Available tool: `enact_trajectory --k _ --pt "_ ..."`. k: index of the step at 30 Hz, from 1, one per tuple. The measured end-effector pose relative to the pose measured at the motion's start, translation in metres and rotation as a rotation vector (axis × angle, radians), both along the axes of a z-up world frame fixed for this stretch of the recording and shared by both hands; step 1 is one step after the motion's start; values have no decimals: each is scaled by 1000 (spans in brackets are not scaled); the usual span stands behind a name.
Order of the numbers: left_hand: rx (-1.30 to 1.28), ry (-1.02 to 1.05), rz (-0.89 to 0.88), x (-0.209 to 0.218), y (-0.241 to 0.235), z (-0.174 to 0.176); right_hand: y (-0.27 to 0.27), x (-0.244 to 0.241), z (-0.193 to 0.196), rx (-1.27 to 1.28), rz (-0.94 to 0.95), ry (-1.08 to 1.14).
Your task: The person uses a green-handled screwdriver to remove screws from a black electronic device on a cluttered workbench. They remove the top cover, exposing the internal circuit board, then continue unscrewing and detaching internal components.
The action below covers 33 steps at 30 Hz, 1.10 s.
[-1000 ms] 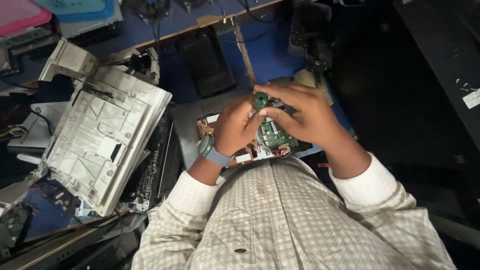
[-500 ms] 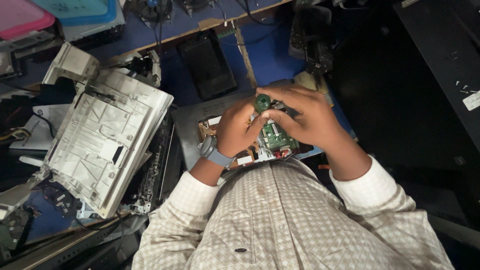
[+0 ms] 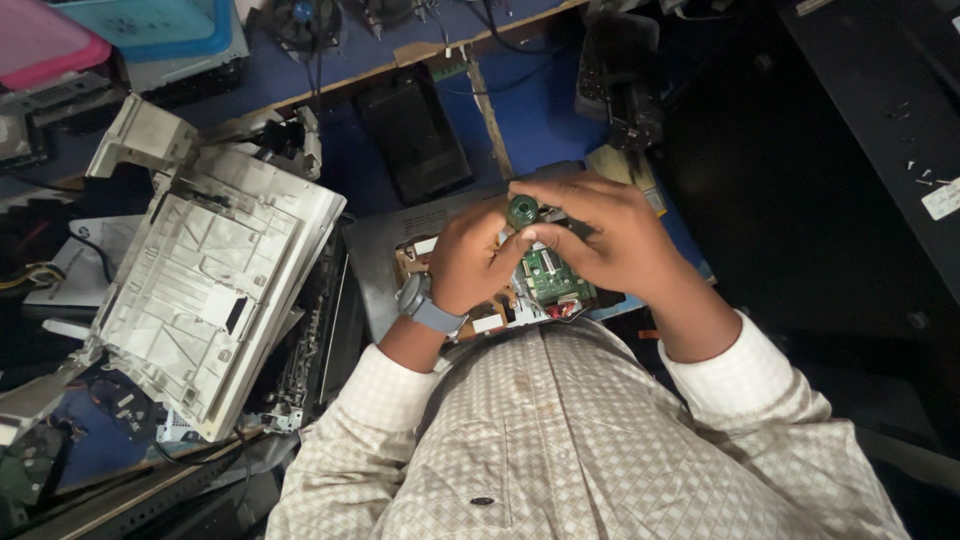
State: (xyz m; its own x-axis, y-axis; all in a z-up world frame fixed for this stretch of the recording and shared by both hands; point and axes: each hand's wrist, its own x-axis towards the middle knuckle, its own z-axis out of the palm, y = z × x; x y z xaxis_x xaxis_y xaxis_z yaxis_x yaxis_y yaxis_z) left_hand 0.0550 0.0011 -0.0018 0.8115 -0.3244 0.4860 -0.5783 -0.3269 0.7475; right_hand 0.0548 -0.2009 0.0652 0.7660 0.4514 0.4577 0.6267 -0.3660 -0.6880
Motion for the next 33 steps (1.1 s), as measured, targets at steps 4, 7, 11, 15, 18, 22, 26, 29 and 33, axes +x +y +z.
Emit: enact_trajectory --k 4,7,11,15,18,22,26,29,33 --pt "-15 3 -12 0 0 2 -1 1 0 8 11 -24" --pt "-4 -20 17 -2 -1 2 -1 0 -1 15 34 -38" --pt "20 2 91 -5 -3 0 -4 -1 1 -45 21 40" --pt "13 108 132 -7 -7 -4 -6 -4 6 -61 52 53" --pt "35 42 192 -8 -9 -9 -3 -9 10 -53 69 78" --pt "4 43 273 -8 -12 -19 8 -13 11 -12 102 20" --pt "-44 67 311 -6 -17 -28 15 -13 11 -10 101 -7" --pt "-4 -31 317 -4 -24 -32 15 -13 8 9 120 32" --pt "-11 39 360 -3 -29 -32 19 -12 -3 101 147 107"
